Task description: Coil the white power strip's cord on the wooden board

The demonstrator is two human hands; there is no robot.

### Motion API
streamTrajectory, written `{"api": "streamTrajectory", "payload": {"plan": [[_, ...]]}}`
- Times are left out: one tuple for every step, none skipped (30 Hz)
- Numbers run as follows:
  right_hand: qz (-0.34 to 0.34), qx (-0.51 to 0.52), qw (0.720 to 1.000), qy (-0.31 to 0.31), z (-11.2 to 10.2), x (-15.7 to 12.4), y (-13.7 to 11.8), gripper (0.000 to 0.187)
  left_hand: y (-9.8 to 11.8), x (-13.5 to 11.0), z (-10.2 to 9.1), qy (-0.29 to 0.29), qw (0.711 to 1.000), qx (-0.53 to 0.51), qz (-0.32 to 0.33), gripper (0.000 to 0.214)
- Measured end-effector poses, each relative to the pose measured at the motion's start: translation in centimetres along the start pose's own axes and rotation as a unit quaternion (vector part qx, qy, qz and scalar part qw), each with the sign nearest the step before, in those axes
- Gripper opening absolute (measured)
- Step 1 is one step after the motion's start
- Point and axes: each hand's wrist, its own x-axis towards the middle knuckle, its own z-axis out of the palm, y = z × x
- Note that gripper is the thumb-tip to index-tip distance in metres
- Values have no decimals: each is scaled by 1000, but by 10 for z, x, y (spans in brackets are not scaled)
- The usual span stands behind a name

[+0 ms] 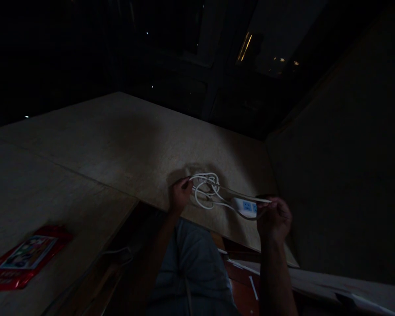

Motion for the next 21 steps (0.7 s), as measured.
{"api": "streamTrajectory", "payload": {"plan": [[5,-11,1000,-22,0,0,0,26,1,0,-1,-10,1000,-5,6,24],[8,-22,998,-51,1,-1,1,27,3,1,-2,-19,1000,-11,14,23],[10,-32,996,-85,2,-1,1,27,4,1,-3,-26,999,-15,23,23],[9,-37,992,-119,4,-2,2,26,5,1,-4,-30,999,-17,34,23],[8,-39,988,-149,5,-2,2,25,6,2,-5,-29,998,-18,45,22],[5,-37,984,-172,5,-2,2,25,7,2,-5,-23,998,-17,55,22],[3,-30,981,-189,6,-1,1,24,7,3,-6,-12,998,-15,62,22],[1,-21,980,-199,6,-1,0,23,7,3,-6,1,998,-13,64,22],[-1,-12,979,-205,6,0,-1,23,7,3,-5,8,998,-14,62,23],[-4,0,979,-203,6,1,-2,22,7,4,-5,10,998,-17,54,25],[-6,15,981,-196,5,1,-3,21,6,3,-5,5,999,-23,39,26],[-5,32,983,-182,4,2,-3,21,6,3,-4,-8,999,-32,20,28],[-1,48,986,-162,3,2,-3,20,5,3,-4,-25,999,-44,-2,31],[5,63,989,-137,2,3,-2,20,5,2,-3,-44,997,-56,-22,34],[14,77,991,-110,2,3,0,21,4,2,-3,-62,995,-68,-40,36],[23,91,992,-83,1,3,2,21,4,2,-2,-76,993,-77,-53,38],[29,105,992,-56,0,3,4,22,3,2,-2,-87,991,-83,-60,39],[34,119,992,-32,-1,3,7,22,3,2,-1,-94,990,-85,-61,39],[38,133,990,-11,-2,3,9,22,2,2,-1,-97,990,-84,-59,39],[42,149,988,3,-2,3,10,22,2,3,-1,-96,991,-81,-56,39],[45,166,985,12,-3,4,11,22,1,3,-1,-91,991,-77,-55,39]]}}
